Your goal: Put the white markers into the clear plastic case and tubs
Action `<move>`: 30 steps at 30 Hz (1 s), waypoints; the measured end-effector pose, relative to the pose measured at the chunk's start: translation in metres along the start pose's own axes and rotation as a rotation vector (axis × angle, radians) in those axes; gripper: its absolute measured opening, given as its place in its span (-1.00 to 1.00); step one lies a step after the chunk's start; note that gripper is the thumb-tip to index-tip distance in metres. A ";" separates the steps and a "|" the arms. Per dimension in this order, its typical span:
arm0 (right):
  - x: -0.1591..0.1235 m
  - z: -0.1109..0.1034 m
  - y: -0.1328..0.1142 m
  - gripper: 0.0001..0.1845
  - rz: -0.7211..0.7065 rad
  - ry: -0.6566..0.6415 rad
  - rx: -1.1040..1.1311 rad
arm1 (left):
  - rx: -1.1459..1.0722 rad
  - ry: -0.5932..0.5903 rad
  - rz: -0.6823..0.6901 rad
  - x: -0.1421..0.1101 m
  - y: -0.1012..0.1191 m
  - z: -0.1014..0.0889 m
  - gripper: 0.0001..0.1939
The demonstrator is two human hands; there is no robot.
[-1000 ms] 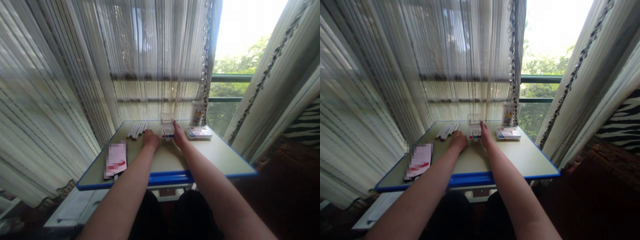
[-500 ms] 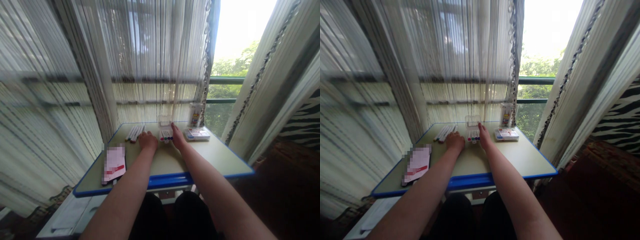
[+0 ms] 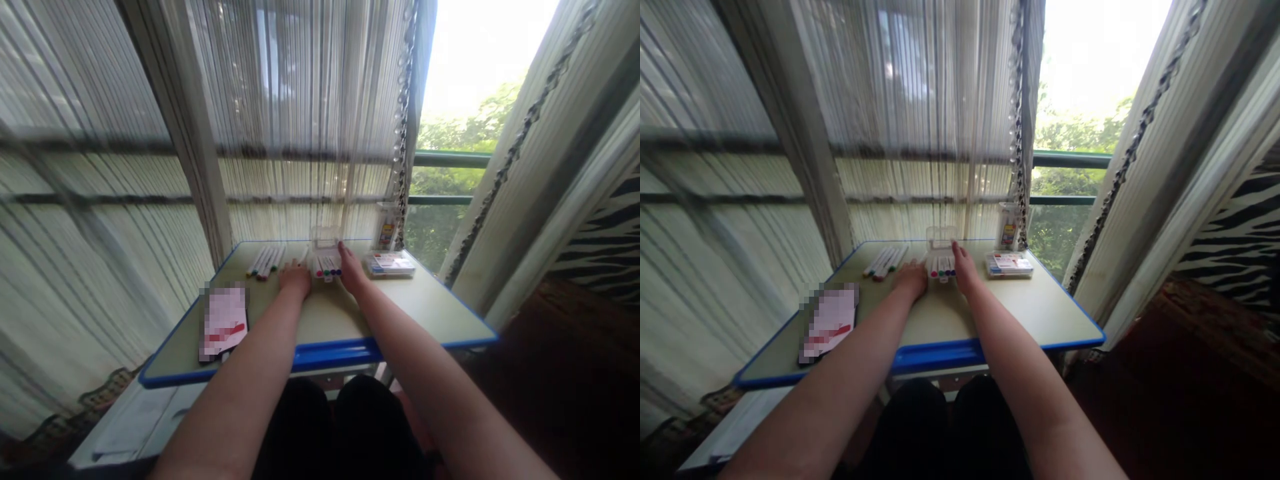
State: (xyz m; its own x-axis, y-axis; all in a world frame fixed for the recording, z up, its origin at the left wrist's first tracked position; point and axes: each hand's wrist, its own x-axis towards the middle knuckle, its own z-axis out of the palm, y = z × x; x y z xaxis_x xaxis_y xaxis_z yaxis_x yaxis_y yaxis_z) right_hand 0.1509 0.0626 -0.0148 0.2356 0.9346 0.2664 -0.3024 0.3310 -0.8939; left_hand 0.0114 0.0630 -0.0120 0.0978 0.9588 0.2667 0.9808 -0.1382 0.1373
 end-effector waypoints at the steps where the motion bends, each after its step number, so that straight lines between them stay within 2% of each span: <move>1: 0.000 0.000 0.000 -0.50 0.016 -0.008 0.016 | -0.011 -0.034 0.009 0.000 0.000 0.000 -0.58; 3: 0.001 -0.001 0.000 -0.50 0.033 -0.012 0.043 | -0.016 -0.039 -0.008 -0.002 0.001 -0.001 -0.61; 7: 0.002 -0.002 0.000 -0.50 0.037 0.005 0.035 | 0.008 0.120 -0.127 -0.008 -0.001 -0.006 -0.67; 9: 0.001 -0.002 0.000 -0.50 0.035 0.013 0.038 | -0.001 0.151 -0.204 -0.009 -0.002 -0.007 -0.66; 13: 0.004 -0.004 0.001 -0.49 -0.007 0.039 0.031 | -0.050 0.016 -0.237 -0.009 -0.001 -0.010 -0.66; 15: 0.008 -0.006 0.003 -0.48 -0.045 0.083 -0.003 | -0.091 0.033 -0.211 -0.010 0.003 -0.012 -0.65; 19: 0.020 -0.016 0.008 -0.48 -0.117 0.211 -0.134 | -0.143 0.206 -0.156 -0.015 0.011 -0.016 -0.61; 22: 0.029 -0.023 0.010 -0.49 -0.102 0.315 -0.214 | -0.148 0.218 -0.098 -0.020 0.013 -0.016 -0.64; 27: 0.034 -0.026 0.014 -0.49 -0.045 0.340 -0.235 | -0.143 0.410 0.115 -0.032 0.010 -0.018 -0.67; 30: 0.034 -0.026 0.013 -0.49 -0.061 0.347 -0.164 | -0.121 0.430 0.154 -0.038 0.008 -0.020 -0.70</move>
State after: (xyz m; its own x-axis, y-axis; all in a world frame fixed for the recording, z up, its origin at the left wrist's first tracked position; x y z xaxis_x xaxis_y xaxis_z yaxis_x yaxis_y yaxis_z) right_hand 0.1791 0.0952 -0.0264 0.5552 0.8053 0.2082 -0.1332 0.3332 -0.9334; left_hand 0.0119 0.0211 -0.0022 0.1363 0.7385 0.6603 0.9312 -0.3230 0.1691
